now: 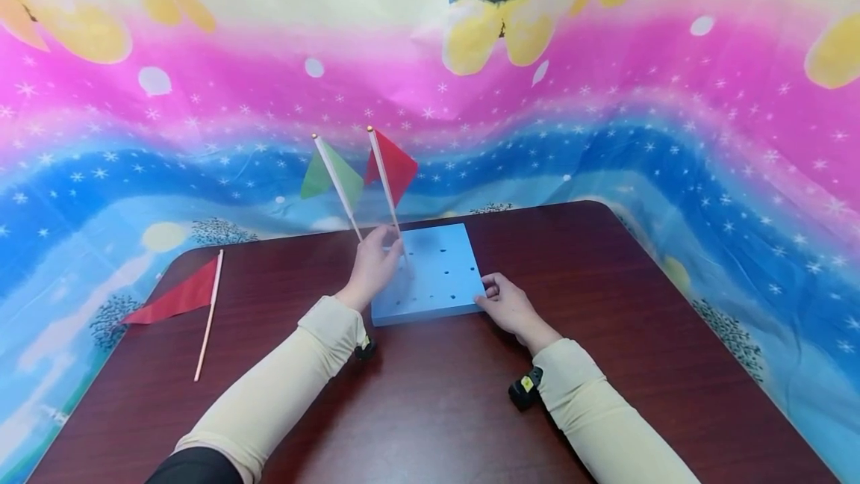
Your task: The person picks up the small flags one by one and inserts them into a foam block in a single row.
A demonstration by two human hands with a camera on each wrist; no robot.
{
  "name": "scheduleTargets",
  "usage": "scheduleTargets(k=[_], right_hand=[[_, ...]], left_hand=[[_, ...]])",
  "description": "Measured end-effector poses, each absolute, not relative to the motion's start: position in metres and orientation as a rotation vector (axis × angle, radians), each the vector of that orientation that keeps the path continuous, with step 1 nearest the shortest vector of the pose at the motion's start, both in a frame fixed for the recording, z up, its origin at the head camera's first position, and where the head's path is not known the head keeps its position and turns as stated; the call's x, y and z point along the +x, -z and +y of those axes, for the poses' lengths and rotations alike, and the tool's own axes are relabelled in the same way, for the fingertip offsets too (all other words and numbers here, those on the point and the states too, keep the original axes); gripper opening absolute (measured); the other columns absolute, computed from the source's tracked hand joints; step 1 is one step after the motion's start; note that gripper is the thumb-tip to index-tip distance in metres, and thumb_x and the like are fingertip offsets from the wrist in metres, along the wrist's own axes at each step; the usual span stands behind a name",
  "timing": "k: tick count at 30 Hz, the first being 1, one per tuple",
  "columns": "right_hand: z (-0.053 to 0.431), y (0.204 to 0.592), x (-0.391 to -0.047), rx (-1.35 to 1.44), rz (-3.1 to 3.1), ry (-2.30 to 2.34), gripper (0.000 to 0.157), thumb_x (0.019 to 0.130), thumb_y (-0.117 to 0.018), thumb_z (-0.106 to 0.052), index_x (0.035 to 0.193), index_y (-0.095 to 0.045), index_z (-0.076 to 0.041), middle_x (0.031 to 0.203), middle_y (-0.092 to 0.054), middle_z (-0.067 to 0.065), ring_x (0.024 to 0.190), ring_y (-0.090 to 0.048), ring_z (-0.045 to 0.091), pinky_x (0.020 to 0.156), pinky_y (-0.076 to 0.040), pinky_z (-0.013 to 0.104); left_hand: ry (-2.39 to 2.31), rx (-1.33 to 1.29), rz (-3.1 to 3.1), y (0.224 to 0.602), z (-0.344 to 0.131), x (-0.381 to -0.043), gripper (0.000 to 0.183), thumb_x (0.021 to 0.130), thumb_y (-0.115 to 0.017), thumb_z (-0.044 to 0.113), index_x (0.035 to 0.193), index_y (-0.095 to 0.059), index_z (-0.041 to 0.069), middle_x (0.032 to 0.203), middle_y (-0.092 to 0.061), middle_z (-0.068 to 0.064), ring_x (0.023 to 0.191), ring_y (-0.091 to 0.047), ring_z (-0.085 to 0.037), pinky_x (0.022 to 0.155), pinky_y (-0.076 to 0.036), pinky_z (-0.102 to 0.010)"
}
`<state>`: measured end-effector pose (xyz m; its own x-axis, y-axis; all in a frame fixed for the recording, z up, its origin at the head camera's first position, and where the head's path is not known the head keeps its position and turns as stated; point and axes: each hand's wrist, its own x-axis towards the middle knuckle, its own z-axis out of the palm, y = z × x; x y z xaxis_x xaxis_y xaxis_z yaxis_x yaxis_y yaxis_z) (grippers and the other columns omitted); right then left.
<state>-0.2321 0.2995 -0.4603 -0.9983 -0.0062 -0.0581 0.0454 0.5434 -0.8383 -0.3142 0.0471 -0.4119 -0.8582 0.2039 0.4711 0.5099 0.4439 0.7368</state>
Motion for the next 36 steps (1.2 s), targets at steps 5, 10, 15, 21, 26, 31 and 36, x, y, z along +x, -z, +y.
scheduleTargets(k=[5, 10, 15, 21, 26, 31, 36], right_hand=[[0.3, 0.46, -0.233, 0.032, 2.708, 1.473, 0.045, 0.103, -0.063, -0.013, 0.141, -0.048, 0.006, 0.116, -0.057, 0.018, 0.105, -0.056, 0.032, 0.092, -0.048, 0.044], [0.301, 0.457, -0.233, 0.031, 2.71, 1.469, 0.045, 0.103, -0.063, -0.014, 0.141, -0.048, 0.006, 0.117, -0.057, 0.018, 0.106, -0.056, 0.033, 0.093, -0.048, 0.045], [0.303, 0.455, -0.234, 0.031, 2.716, 1.471, 0.045, 0.104, -0.063, -0.014, 0.141, -0.048, 0.006, 0.118, -0.057, 0.019, 0.107, -0.056, 0.033, 0.095, -0.048, 0.046], [0.302, 0.458, -0.233, 0.026, 2.708, 1.478, 0.045, 0.103, -0.063, -0.013, 0.141, -0.048, 0.006, 0.117, -0.057, 0.019, 0.106, -0.057, 0.033, 0.093, -0.048, 0.045], [0.3, 0.46, -0.232, 0.027, 2.699, 1.476, 0.045, 0.103, -0.063, -0.013, 0.141, -0.048, 0.006, 0.117, -0.057, 0.018, 0.106, -0.057, 0.033, 0.093, -0.049, 0.044], [0.301, 0.461, -0.233, 0.029, 2.709, 1.469, 0.046, 0.103, -0.063, -0.014, 0.142, -0.047, 0.006, 0.118, -0.057, 0.019, 0.107, -0.056, 0.034, 0.093, -0.049, 0.045], [0.301, 0.462, -0.234, 0.025, 2.708, 1.466, 0.046, 0.104, -0.062, -0.015, 0.142, -0.047, 0.006, 0.119, -0.056, 0.019, 0.108, -0.056, 0.034, 0.094, -0.048, 0.045]], left_hand=[[1.358, -0.61, -2.421, 0.417, 0.048, -0.315, 0.007, 0.102, -0.061, 0.004, 0.106, -0.066, 0.0, 0.102, -0.068, -0.015, 0.099, -0.066, -0.029, 0.085, -0.058, -0.042], [1.322, -0.651, -2.409, 0.419, 0.049, -0.316, 0.007, 0.102, -0.061, 0.003, 0.106, -0.064, -0.001, 0.103, -0.067, -0.016, 0.099, -0.066, -0.03, 0.086, -0.058, -0.042], [1.293, -0.679, -2.393, 0.42, 0.051, -0.317, 0.006, 0.101, -0.062, 0.0, 0.105, -0.064, -0.002, 0.102, -0.067, -0.016, 0.099, -0.067, -0.03, 0.085, -0.058, -0.043], [1.318, -0.636, -2.429, 0.422, 0.051, -0.317, 0.007, 0.102, -0.062, 0.003, 0.107, -0.065, -0.001, 0.103, -0.067, -0.016, 0.1, -0.066, -0.03, 0.086, -0.058, -0.043], [1.379, -0.576, -2.449, 0.425, 0.046, -0.312, 0.01, 0.102, -0.062, 0.004, 0.11, -0.064, -0.001, 0.101, -0.066, -0.013, 0.098, -0.065, -0.028, 0.086, -0.056, -0.042], [1.454, -0.569, -2.439, 0.423, 0.04, -0.304, 0.016, 0.101, -0.063, 0.006, 0.114, -0.063, -0.003, 0.098, -0.065, -0.012, 0.096, -0.064, -0.028, 0.085, -0.055, -0.041], [1.479, -0.569, -2.451, 0.422, 0.033, -0.299, 0.017, 0.1, -0.064, 0.008, 0.114, -0.063, -0.002, 0.098, -0.065, -0.01, 0.095, -0.064, -0.027, 0.082, -0.055, -0.04]])
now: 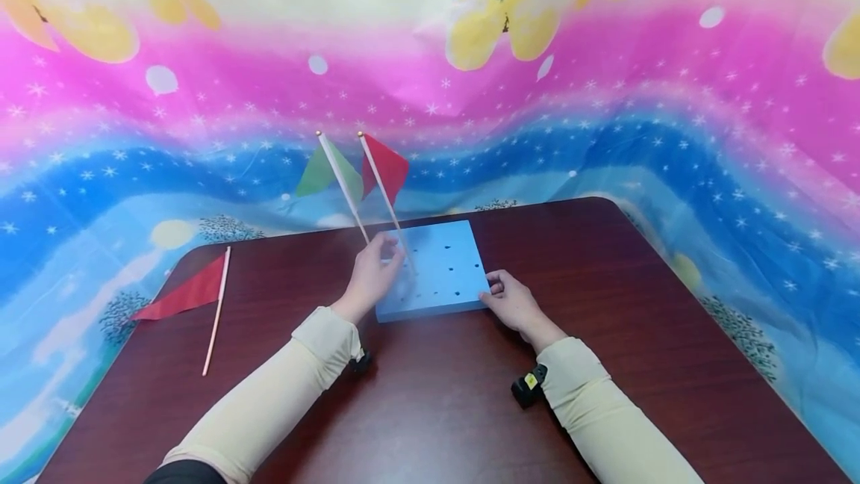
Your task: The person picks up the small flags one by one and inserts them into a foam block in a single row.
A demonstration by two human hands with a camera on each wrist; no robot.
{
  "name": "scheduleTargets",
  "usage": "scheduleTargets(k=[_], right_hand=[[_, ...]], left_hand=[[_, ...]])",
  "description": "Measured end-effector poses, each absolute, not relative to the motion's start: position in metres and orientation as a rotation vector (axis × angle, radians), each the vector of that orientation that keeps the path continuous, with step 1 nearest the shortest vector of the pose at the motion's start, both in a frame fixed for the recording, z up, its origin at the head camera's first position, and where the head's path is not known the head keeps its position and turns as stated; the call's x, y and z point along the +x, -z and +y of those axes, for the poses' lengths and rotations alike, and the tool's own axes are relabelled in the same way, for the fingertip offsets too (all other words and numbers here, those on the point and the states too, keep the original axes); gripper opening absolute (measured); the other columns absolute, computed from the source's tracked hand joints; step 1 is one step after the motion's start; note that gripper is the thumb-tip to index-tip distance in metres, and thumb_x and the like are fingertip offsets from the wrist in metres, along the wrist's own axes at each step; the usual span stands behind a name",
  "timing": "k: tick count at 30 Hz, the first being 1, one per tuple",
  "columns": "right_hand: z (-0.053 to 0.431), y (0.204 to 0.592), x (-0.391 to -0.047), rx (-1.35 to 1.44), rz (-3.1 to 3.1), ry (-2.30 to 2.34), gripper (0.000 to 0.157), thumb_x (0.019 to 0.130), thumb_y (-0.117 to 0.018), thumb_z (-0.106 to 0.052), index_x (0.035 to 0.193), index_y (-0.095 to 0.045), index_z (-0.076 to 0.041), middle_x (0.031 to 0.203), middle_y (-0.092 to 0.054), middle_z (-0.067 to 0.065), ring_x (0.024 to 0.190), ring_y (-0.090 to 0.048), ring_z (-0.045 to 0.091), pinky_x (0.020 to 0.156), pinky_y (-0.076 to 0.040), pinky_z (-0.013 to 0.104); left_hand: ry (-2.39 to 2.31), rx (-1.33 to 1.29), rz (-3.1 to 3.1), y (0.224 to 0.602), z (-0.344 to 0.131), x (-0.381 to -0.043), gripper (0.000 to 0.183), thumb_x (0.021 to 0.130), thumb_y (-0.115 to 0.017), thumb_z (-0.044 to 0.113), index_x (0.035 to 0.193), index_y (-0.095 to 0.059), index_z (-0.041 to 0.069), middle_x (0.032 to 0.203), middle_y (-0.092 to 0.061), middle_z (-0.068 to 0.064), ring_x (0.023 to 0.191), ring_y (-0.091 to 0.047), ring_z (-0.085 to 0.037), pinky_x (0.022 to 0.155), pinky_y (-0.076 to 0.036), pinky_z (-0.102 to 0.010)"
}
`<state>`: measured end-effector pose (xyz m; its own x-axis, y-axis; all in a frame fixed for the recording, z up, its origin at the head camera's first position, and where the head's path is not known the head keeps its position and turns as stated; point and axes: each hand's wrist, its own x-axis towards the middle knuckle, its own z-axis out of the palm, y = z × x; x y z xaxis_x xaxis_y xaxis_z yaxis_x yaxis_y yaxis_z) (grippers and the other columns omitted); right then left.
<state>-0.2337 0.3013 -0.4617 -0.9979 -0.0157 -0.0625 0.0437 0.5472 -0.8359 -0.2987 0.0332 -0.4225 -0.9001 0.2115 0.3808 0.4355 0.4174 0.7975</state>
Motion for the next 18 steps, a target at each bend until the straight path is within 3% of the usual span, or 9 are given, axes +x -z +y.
scheduleTargets(k=[18], right_hand=[[0.3, 0.461, -0.232, 0.001, 2.727, 1.458, 0.046, 0.103, -0.062, -0.013, 0.141, -0.047, 0.008, 0.118, -0.057, 0.021, 0.107, -0.057, 0.035, 0.093, -0.048, 0.046]], left_hand=[[1.431, -0.461, -2.421, 0.428, -0.016, -0.29, 0.011, 0.099, -0.064, 0.006, 0.108, -0.063, 0.0, 0.098, -0.065, -0.013, 0.089, -0.064, -0.028, 0.081, -0.056, -0.042]])
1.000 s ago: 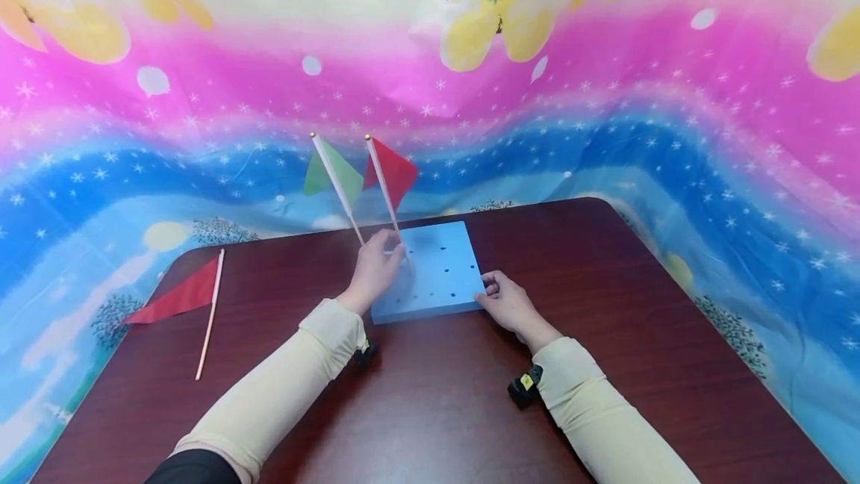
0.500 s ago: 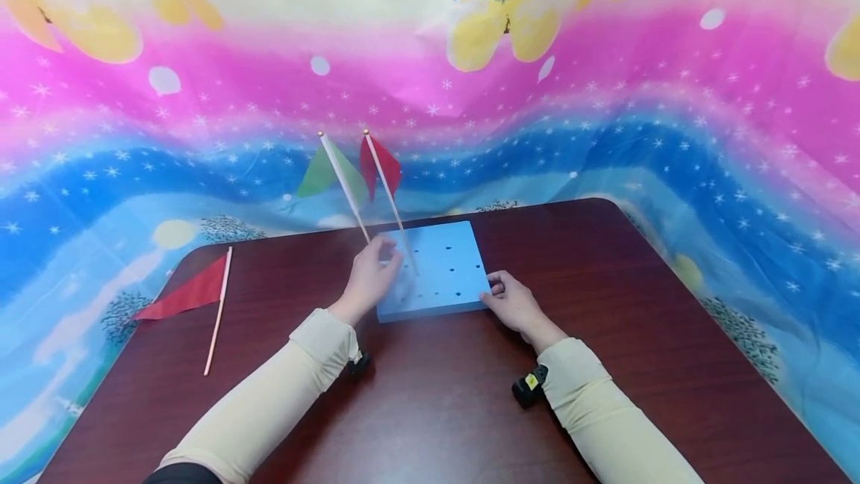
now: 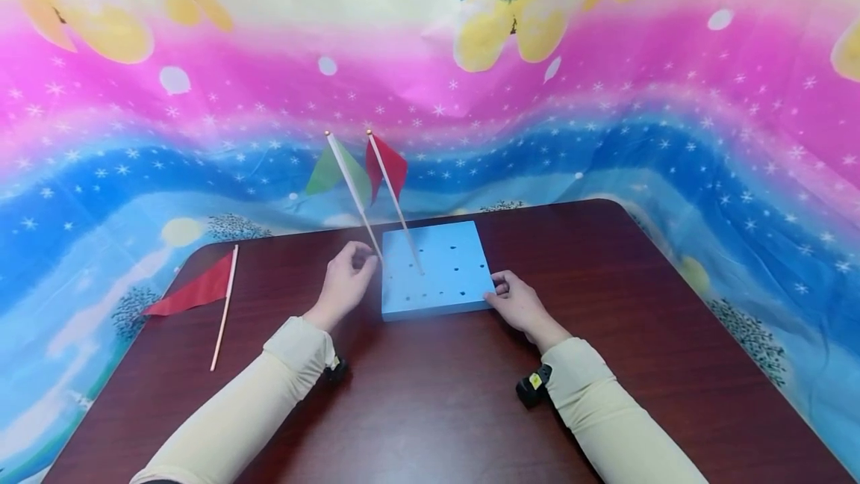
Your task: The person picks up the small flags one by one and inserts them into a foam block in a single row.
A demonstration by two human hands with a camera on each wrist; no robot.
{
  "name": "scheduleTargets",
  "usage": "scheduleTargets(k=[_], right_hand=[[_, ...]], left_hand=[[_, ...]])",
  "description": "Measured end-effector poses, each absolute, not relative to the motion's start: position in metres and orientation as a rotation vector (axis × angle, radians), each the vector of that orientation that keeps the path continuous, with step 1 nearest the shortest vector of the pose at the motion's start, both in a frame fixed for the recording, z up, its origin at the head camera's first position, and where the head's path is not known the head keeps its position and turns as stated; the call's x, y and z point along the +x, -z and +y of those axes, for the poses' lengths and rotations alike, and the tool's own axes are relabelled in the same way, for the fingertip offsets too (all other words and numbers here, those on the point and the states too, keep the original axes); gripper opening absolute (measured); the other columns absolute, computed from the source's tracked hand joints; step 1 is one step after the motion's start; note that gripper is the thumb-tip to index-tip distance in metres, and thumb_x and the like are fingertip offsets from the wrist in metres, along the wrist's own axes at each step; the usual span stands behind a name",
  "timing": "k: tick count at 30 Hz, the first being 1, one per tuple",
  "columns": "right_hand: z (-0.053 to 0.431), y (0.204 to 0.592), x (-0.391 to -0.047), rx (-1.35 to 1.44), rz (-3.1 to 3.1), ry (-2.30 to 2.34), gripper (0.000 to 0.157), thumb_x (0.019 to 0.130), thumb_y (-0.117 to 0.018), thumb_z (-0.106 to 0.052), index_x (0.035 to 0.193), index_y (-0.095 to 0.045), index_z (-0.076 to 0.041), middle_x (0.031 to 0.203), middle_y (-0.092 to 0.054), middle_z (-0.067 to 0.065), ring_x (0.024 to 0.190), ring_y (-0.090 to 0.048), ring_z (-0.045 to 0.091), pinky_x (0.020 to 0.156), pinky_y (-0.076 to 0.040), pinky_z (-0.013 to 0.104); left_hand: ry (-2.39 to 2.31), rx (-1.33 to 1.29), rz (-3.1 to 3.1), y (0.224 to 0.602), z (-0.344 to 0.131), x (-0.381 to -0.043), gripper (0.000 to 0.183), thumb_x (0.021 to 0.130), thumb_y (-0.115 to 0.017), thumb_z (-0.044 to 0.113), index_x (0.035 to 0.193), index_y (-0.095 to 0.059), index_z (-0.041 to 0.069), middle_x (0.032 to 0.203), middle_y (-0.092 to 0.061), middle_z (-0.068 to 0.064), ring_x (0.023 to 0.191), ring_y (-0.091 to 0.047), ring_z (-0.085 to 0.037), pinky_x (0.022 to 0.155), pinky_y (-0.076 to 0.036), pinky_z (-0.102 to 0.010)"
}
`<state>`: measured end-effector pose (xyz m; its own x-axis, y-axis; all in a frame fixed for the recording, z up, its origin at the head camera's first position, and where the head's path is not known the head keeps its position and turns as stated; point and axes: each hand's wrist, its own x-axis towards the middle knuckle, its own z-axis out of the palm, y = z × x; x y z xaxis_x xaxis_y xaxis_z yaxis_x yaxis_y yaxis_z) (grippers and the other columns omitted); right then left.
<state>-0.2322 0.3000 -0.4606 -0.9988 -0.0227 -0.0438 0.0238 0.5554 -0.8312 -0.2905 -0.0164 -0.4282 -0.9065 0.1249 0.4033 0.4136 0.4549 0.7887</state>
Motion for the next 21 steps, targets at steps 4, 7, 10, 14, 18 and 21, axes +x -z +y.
scheduleTargets(k=[4, 7, 10, 14, 18, 21], right_hand=[[0.3, 0.46, -0.232, 0.009, 2.725, 1.456, 0.046, 0.103, -0.063, -0.014, 0.141, -0.047, 0.008, 0.118, -0.057, 0.021, 0.107, -0.056, 0.034, 0.093, -0.048, 0.046], [0.299, 0.46, -0.232, 0.022, 2.72, 1.456, 0.047, 0.103, -0.063, -0.014, 0.141, -0.047, 0.008, 0.118, -0.057, 0.021, 0.106, -0.056, 0.034, 0.093, -0.048, 0.046], [0.298, 0.46, -0.232, 0.018, 2.716, 1.457, 0.047, 0.103, -0.063, -0.014, 0.141, -0.047, 0.008, 0.117, -0.057, 0.021, 0.106, -0.056, 0.034, 0.093, -0.048, 0.046], [0.299, 0.46, -0.232, 0.0, 2.712, 1.463, 0.047, 0.103, -0.063, -0.015, 0.141, -0.047, 0.008, 0.119, -0.057, 0.021, 0.107, -0.057, 0.034, 0.094, -0.048, 0.045], [0.3, 0.461, -0.232, 0.001, 2.711, 1.468, 0.046, 0.104, -0.063, -0.014, 0.141, -0.047, 0.007, 0.119, -0.057, 0.021, 0.107, -0.057, 0.034, 0.093, -0.049, 0.045], [0.3, 0.461, -0.231, -0.007, 2.71, 1.468, 0.046, 0.104, -0.062, -0.014, 0.141, -0.046, 0.008, 0.119, -0.056, 0.021, 0.106, -0.057, 0.034, 0.093, -0.049, 0.044]], left_hand=[[1.354, -0.411, -2.503, 0.429, -0.033, -0.29, 0.02, 0.099, -0.064, 0.012, 0.115, -0.06, -0.001, 0.11, -0.063, -0.018, 0.096, -0.064, -0.037, 0.088, -0.053, -0.049], [1.303, -0.382, -2.581, 0.431, -0.044, -0.289, 0.028, 0.1, -0.064, 0.017, 0.121, -0.057, -0.001, 0.119, -0.058, -0.02, 0.1, -0.06, -0.042, 0.092, -0.05, -0.051], [1.27, -0.353, -2.614, 0.432, -0.055, -0.289, 0.033, 0.099, -0.065, 0.017, 0.124, -0.055, -0.003, 0.122, -0.056, -0.022, 0.1, -0.056, -0.041, 0.093, -0.048, -0.051], [1.236, -0.304, -2.639, 0.437, -0.069, -0.289, 0.036, 0.098, -0.066, 0.015, 0.124, -0.054, -0.006, 0.121, -0.055, -0.024, 0.104, -0.054, -0.041, 0.096, -0.045, -0.053], [1.229, -0.281, -2.676, 0.441, -0.078, -0.289, 0.037, 0.098, -0.065, 0.016, 0.125, -0.054, -0.007, 0.121, -0.055, -0.024, 0.107, -0.054, -0.041, 0.098, -0.044, -0.053], [1.237, -0.261, -2.689, 0.441, -0.085, -0.287, 0.039, 0.098, -0.065, 0.017, 0.126, -0.053, -0.007, 0.122, -0.054, -0.024, 0.106, -0.054, -0.04, 0.097, -0.044, -0.053]])
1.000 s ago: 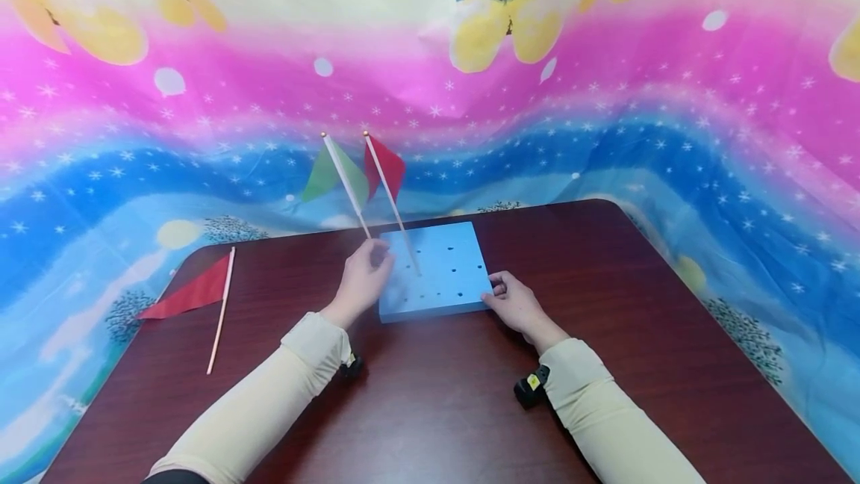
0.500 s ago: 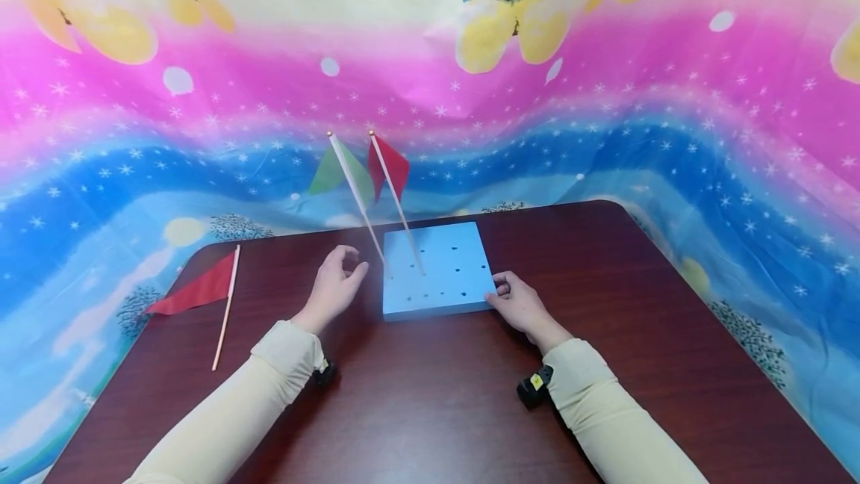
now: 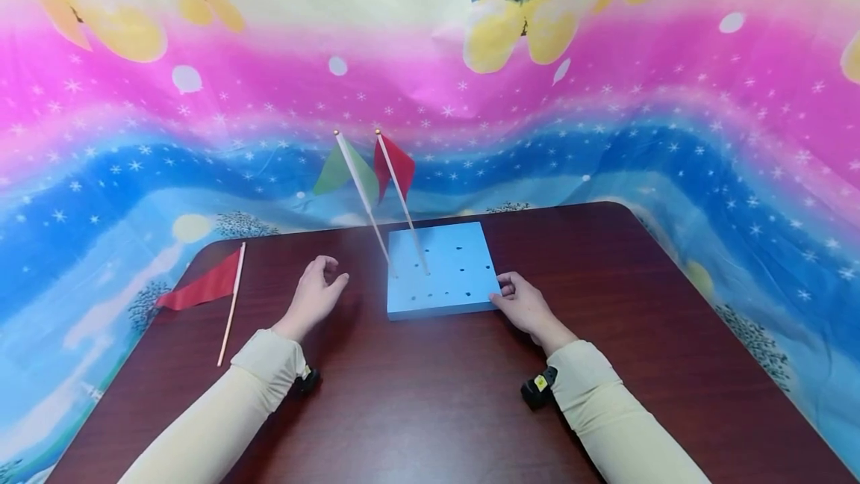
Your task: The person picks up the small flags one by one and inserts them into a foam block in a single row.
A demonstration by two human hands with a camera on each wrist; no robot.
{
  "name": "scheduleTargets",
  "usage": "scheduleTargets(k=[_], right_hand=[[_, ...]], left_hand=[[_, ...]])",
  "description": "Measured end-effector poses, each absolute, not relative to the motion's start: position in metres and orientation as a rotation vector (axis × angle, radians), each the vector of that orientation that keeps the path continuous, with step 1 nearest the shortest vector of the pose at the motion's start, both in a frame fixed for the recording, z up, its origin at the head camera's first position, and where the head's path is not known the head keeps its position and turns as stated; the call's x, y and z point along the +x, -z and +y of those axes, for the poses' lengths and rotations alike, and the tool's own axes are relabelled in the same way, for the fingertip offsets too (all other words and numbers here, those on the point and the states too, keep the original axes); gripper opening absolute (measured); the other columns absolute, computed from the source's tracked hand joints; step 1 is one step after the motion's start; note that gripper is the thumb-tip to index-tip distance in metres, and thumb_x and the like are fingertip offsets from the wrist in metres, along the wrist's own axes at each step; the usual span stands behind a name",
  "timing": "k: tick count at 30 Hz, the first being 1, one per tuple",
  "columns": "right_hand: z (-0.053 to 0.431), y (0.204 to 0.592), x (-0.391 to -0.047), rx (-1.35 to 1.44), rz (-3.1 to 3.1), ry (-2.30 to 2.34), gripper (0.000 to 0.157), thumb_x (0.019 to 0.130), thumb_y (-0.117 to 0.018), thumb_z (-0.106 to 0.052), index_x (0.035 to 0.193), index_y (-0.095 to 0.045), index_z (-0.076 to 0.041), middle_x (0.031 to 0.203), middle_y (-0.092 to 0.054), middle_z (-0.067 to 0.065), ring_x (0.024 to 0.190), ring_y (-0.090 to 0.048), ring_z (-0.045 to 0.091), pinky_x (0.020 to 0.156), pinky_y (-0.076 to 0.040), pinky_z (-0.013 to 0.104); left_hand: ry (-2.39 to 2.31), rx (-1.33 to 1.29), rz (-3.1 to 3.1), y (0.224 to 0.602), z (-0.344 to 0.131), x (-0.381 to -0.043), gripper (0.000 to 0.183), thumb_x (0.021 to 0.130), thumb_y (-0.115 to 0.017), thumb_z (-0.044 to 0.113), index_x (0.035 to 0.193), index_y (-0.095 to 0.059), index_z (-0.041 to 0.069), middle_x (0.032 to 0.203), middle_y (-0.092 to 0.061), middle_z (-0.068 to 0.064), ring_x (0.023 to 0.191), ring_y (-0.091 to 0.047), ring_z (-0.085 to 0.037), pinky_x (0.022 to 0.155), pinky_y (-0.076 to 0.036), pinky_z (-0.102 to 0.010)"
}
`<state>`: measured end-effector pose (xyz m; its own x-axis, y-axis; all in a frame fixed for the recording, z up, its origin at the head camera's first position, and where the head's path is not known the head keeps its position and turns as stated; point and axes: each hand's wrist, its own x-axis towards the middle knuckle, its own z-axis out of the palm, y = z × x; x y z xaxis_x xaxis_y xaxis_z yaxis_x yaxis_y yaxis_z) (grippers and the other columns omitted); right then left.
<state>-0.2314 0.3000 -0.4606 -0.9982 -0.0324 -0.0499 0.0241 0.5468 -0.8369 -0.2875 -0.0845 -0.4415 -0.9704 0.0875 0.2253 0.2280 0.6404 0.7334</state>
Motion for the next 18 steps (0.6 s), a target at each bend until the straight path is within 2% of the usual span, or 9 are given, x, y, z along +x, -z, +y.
scheduleTargets(k=[18], right_hand=[[0.3, 0.458, -0.232, 0.01, 2.702, 1.461, 0.048, 0.104, -0.063, -0.016, 0.142, -0.046, 0.008, 0.118, -0.056, 0.021, 0.106, -0.056, 0.035, 0.092, -0.049, 0.043]], left_hand=[[1.114, -0.058, -2.733, 0.435, -0.159, -0.277, 0.035, 0.099, -0.06, 0.013, 0.124, -0.051, -0.011, 0.12, -0.053, -0.032, 0.114, -0.052, -0.046, 0.101, -0.041, -0.057]])
